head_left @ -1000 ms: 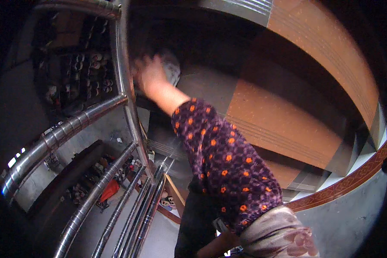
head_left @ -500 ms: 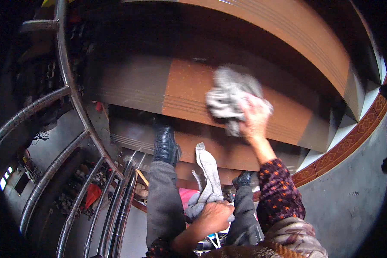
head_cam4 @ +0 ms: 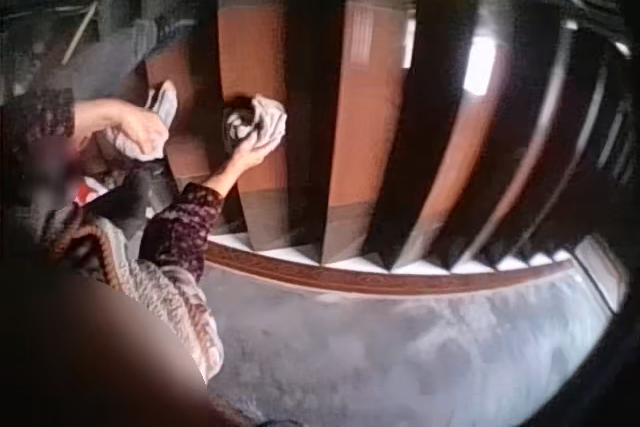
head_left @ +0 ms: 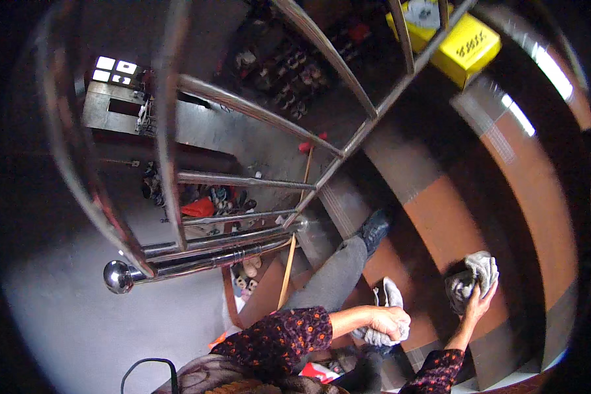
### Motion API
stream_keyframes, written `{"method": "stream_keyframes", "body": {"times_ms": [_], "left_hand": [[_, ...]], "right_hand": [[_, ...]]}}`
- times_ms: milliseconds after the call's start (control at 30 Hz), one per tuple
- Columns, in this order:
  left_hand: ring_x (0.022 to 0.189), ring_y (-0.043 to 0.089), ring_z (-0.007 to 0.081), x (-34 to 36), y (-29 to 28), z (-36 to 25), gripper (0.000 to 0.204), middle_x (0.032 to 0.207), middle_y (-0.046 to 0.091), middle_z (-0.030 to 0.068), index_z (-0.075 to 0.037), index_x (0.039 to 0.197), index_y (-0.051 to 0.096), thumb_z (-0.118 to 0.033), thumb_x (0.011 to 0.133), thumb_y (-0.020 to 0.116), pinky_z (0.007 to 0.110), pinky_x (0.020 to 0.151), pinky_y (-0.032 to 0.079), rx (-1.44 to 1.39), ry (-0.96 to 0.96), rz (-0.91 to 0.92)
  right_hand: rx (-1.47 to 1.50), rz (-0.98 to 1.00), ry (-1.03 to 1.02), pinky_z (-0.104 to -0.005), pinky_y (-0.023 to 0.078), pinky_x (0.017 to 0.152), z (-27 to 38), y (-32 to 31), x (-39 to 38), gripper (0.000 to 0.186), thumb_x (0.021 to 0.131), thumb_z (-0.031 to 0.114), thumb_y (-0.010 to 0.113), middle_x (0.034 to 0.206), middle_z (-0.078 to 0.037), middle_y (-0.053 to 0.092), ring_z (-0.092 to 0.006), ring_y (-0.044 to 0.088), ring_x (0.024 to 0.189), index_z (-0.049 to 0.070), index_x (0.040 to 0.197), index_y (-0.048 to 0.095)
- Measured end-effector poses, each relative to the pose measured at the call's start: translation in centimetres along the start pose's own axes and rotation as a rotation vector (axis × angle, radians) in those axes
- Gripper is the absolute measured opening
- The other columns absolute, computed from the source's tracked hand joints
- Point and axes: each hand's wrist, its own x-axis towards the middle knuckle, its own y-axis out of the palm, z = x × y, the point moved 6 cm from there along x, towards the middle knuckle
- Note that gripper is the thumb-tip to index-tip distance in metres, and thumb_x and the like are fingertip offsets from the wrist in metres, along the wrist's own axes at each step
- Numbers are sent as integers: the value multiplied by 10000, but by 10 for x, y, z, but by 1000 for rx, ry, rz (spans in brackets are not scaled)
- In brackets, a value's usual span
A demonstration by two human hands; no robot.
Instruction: The person cleans the spiral staircase steps using a cloth and a pink bucket of water. They wipe each step methodically, occasionally dipping the cloth into the bucket to wet it.
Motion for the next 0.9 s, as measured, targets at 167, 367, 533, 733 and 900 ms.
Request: {"method": "stream_keyframes", "body": {"times_ms": [167,367,533,733,900], "left_hand": [[769,613,140,-45,22,-100,226,851,666,63,-17,932,650,-44,708,665,293,673,515,-653,291,-79],[987,633,173,-94,93,-219,325,1020,696,79,-29,1104,650,-161,812,702,326,903,498,-158,594,-193],[1081,606,252,-185,145,-275,357,1116,656,127,-14,1118,637,-251,861,711,374,944,477,133,900,-211],[973,639,300,-312,116,-220,322,1029,661,123,-77,1099,675,-278,852,722,390,855,516,648,904,-937],[747,676,259,-357,159,-44,474,817,704,104,-113,956,712,-574,862,655,396,663,518,672,174,-826]], "right_hand": [[78,316,206,-423,276,1169,131,-80,-71,702,1022,412,505,1569,-182,325,-304,326,1439,10,1539,251],[1093,587,517,-539,401,1074,246,-134,-213,841,875,717,515,1508,-81,417,-306,467,1329,210,1519,327],[1182,690,352,-471,508,956,311,-192,-234,732,874,548,618,1332,-129,570,-304,581,1181,70,1408,465],[1112,549,212,-486,505,963,296,-276,-260,545,885,269,590,1297,-144,589,-319,599,1154,52,1373,482],[804,251,302,-428,516,913,227,-342,-284,463,875,66,567,1231,-133,612,-272,616,1064,44,1335,519]]}}
